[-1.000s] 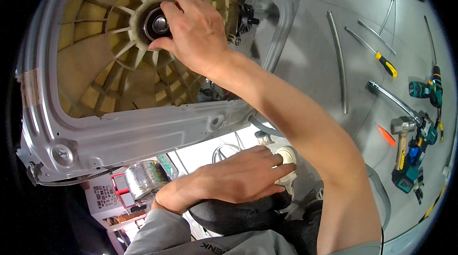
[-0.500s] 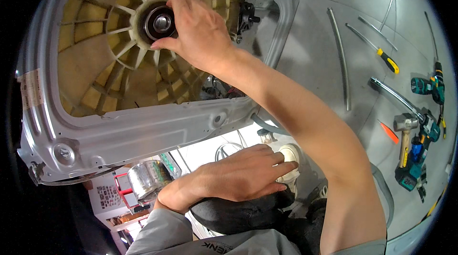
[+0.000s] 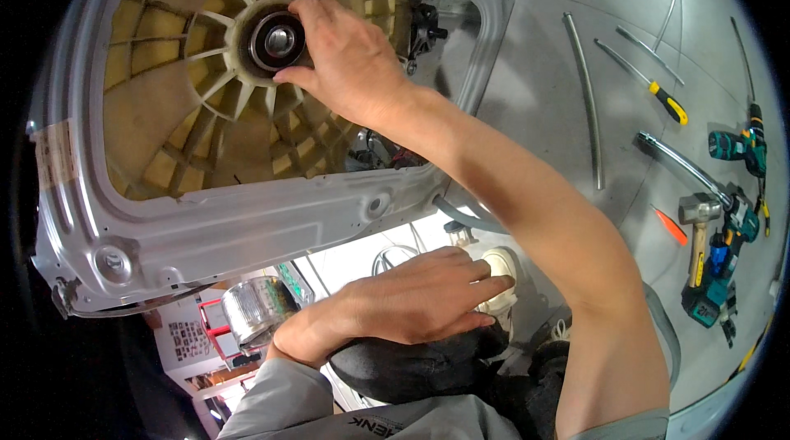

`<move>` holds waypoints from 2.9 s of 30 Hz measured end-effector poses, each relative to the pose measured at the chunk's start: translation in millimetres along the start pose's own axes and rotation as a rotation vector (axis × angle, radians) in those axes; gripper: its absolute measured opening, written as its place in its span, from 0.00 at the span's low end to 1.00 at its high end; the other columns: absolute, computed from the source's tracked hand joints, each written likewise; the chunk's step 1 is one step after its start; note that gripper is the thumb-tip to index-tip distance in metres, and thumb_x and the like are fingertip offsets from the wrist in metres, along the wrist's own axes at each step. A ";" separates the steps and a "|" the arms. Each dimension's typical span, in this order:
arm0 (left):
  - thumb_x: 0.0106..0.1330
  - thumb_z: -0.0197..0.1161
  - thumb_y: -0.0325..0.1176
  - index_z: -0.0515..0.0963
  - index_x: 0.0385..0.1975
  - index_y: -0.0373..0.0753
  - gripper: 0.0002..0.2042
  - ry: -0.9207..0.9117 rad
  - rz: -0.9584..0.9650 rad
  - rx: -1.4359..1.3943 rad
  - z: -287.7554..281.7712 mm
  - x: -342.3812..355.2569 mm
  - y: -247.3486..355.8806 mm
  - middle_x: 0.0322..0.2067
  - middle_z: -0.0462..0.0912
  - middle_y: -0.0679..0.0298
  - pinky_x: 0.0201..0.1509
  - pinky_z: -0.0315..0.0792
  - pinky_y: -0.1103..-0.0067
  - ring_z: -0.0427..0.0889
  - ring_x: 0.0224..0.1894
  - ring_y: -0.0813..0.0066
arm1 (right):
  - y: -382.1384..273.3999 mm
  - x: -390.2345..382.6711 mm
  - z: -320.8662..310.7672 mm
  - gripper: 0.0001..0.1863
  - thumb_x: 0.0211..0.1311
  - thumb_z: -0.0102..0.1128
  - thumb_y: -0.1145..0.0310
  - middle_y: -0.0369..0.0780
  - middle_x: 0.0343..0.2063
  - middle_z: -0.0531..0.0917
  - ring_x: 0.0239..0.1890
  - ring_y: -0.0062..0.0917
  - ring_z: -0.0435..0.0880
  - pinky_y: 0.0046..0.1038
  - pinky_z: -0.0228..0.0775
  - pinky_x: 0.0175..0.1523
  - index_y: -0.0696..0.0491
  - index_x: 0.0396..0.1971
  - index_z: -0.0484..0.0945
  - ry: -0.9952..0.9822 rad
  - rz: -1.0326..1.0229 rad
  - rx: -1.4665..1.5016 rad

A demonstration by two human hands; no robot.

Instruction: The person works on a washing machine drum assembly, first manipulating the motor and wiring by hand, then using a power drill to drive a long fastener into a component, and finally pressing a bearing into place and tapping the housing with a hammer.

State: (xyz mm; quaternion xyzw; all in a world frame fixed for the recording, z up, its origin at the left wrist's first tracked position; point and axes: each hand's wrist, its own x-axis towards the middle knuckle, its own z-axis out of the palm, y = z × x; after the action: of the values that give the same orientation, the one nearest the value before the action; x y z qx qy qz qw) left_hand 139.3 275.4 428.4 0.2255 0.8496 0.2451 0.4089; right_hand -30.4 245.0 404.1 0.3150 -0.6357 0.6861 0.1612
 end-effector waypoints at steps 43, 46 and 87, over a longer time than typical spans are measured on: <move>0.67 0.57 0.38 0.66 0.56 0.34 0.22 -0.041 -0.019 -0.005 -0.6 5.5 6.9 0.39 0.76 0.50 0.50 0.68 0.64 0.74 0.42 0.51 | -4.5 8.3 -0.4 0.32 0.44 0.75 0.57 0.44 0.40 0.78 0.43 0.38 0.79 0.36 0.73 0.49 0.57 0.46 0.71 0.001 -0.012 -0.108; 0.67 0.57 0.39 0.66 0.56 0.34 0.22 -0.047 -0.022 0.004 -0.7 5.6 7.2 0.39 0.76 0.51 0.50 0.68 0.64 0.74 0.42 0.51 | -5.3 6.5 -4.0 0.32 0.44 0.75 0.57 0.44 0.39 0.78 0.43 0.38 0.80 0.36 0.73 0.49 0.57 0.46 0.72 -0.008 -0.017 -0.137; 0.67 0.56 0.39 0.66 0.57 0.33 0.22 -0.069 -0.014 -0.018 -2.0 6.4 4.2 0.39 0.76 0.51 0.51 0.68 0.64 0.74 0.43 0.51 | -13.3 2.1 0.5 0.31 0.41 0.76 0.62 0.41 0.42 0.77 0.40 0.38 0.81 0.34 0.75 0.45 0.53 0.48 0.74 0.085 -0.016 -0.107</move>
State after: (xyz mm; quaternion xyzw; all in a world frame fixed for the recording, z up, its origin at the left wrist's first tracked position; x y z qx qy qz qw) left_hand 134.9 282.0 428.4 0.2244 0.8344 0.2421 0.4414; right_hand -23.6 246.0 415.7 0.2818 -0.6613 0.6626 0.2102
